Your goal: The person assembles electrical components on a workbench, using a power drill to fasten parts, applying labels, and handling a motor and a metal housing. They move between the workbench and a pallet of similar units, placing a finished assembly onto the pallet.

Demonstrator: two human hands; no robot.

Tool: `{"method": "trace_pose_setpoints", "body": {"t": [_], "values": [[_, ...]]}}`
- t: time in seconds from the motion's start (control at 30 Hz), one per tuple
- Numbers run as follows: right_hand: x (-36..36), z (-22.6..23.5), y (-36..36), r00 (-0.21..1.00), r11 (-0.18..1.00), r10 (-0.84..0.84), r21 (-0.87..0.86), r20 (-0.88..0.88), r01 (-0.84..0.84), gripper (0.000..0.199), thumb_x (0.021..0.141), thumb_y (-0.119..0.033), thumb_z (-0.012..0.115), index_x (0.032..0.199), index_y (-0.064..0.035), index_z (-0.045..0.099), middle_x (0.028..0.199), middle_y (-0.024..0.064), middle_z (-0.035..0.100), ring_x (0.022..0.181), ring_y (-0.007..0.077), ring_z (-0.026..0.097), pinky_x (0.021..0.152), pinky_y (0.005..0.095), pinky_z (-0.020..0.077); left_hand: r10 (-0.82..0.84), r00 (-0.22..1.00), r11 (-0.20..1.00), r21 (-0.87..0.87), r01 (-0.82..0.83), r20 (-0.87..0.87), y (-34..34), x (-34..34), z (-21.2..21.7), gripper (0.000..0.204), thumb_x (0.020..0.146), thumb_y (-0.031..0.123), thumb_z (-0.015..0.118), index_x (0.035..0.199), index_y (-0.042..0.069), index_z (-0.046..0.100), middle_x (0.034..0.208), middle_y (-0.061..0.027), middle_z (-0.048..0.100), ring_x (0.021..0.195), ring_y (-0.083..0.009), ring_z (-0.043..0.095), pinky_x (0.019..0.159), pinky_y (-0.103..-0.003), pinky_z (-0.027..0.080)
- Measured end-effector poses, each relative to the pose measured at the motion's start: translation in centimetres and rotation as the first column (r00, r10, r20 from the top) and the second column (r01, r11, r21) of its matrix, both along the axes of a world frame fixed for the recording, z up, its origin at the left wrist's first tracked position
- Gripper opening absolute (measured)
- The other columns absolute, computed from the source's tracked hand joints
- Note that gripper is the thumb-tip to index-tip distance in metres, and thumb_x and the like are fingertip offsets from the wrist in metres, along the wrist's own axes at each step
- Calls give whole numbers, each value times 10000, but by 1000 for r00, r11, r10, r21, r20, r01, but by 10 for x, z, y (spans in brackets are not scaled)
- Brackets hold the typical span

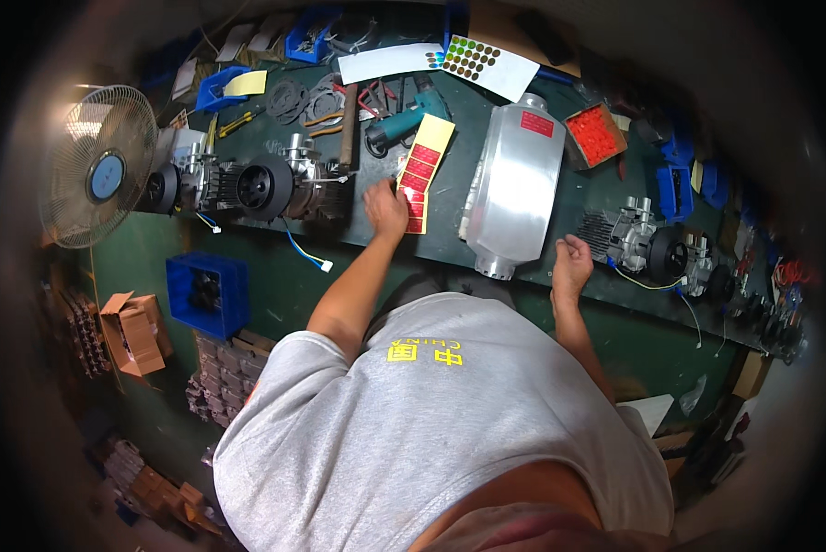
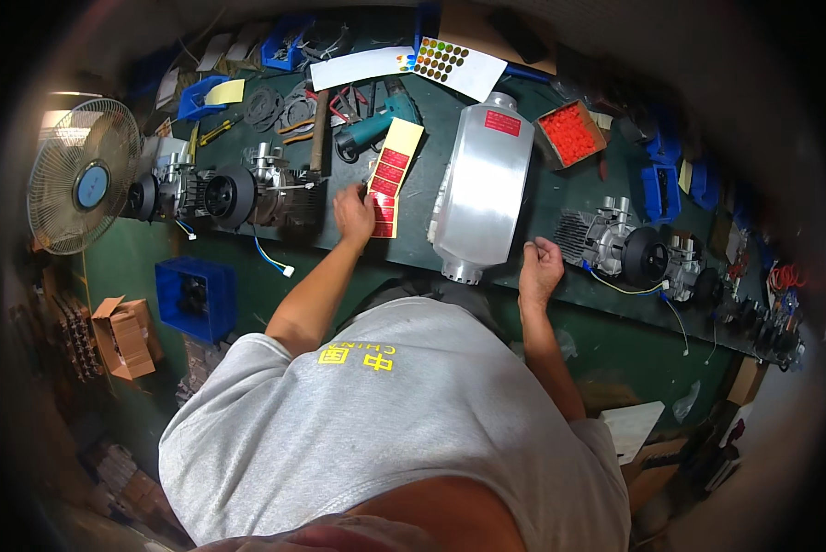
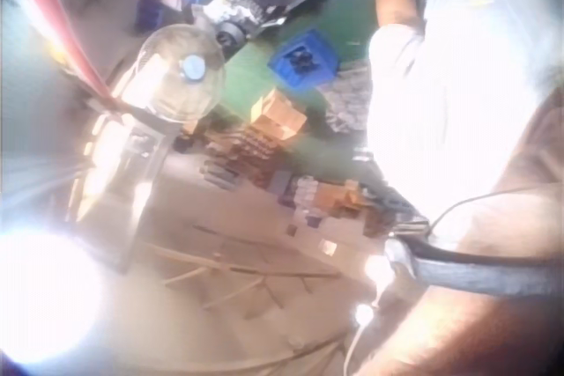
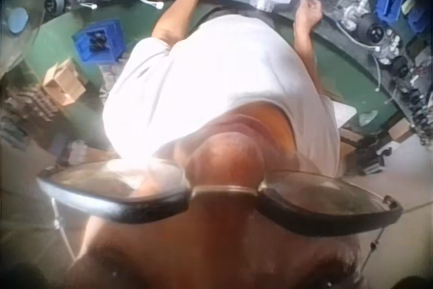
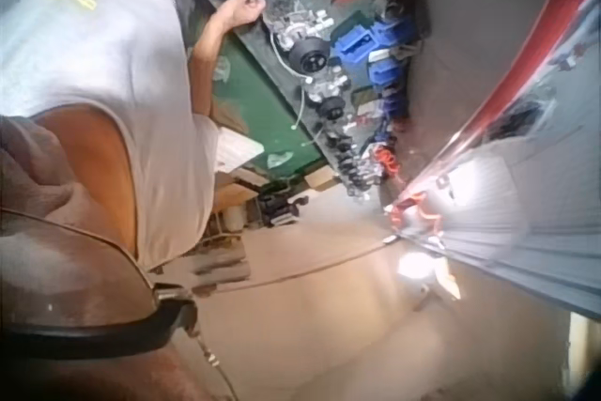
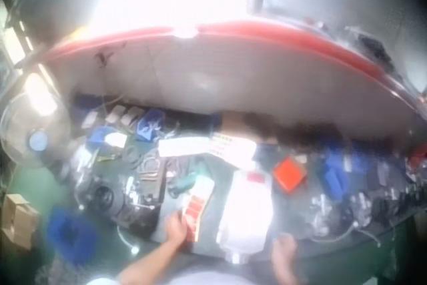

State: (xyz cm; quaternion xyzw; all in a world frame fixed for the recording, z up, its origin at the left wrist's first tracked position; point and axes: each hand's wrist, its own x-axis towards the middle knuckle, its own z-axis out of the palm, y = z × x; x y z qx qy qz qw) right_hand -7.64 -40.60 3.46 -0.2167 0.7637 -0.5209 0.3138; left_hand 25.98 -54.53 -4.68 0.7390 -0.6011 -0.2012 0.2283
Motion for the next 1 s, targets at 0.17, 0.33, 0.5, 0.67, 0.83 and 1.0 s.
{"method": "trace_pose_setpoints", "body": {"t": [0.17, 0.33, 0.5, 0.67, 0.83, 1.0], "values": [[-5, 8, 4, 999, 1000, -5, 15, -41, 6, 202, 890, -35, 682, 1069, 33, 617, 893, 26, 636, 792, 84, 576, 734, 223, 466, -64, 996, 993, -91, 70, 60, -36, -22, -6, 483, 789, 332, 772, 1161, 57, 633, 1085, -187, 591, 1086, -394, 547, 905, -517, 441], [-4, 20, -4, 1000, 999, -8, -31, 10, 9, 196, 888, -20, 676, 1063, 40, 610, 869, 18, 641, 774, 75, 586, 706, 214, 466, -23, 981, 999, -36, 30, 193, -62, -43, -5, 466, 768, 334, 788, 1059, 29, 591, 1009, -194, 624, 1014, -399, 594, 865, -504, 472], [-13, 19, -10, 1000, 998, 1, -66, 14, 0, 176, 899, -15, 664, 1057, 40, 607, 892, 34, 652, 796, 82, 596, 725, 221, 474, -94, 987, 995, 9, 96, -133, -73, -42, -11, 305, 859, 195, 709, 1046, 7, 560, 891, -219, 685, 856, -382, 685, 775, -486, 517], [-10, 35, -47, 999, 986, 42, -160, 19, -39, 171, 904, -26, 671, 1051, 43, 614, 905, 39, 660, 827, 85, 605, 748, 227, 485, -127, 637, 991, -126, 47, -760, -85, -70, 66, 255, 996, 214, 595, 1083, -25, 600, 882, -75, 696, 780, -122, 634, 716, -311, 515], [-20, 47, -104, 988, 960, 155, -238, 7, -149, 154, 899, -36, 684, 1022, 42, 631, 909, 42, 668, 840, 87, 616, 761, 235, 499, -79, 489, 963, 60, 263, -869, -111, -110, 119, 267, 997, 207, 608, 1098, -36, 654, 905, -64, 700, 760, -105, 624, 708, -285, 518], [-17, 62, -142, 973, 938, 215, -295, 84, -181, 144, 893, -21, 681, 1020, 31, 637, 869, 17, 653, 774, 63, 594, 689, 208, 472, -162, 628, 867, 194, 458, -761, -133, -139, 151, 250, 902, 83, 653, 1101, -69, 634, 927, -114, 713, 794, -158, 691, 722, -309, 561]]}}
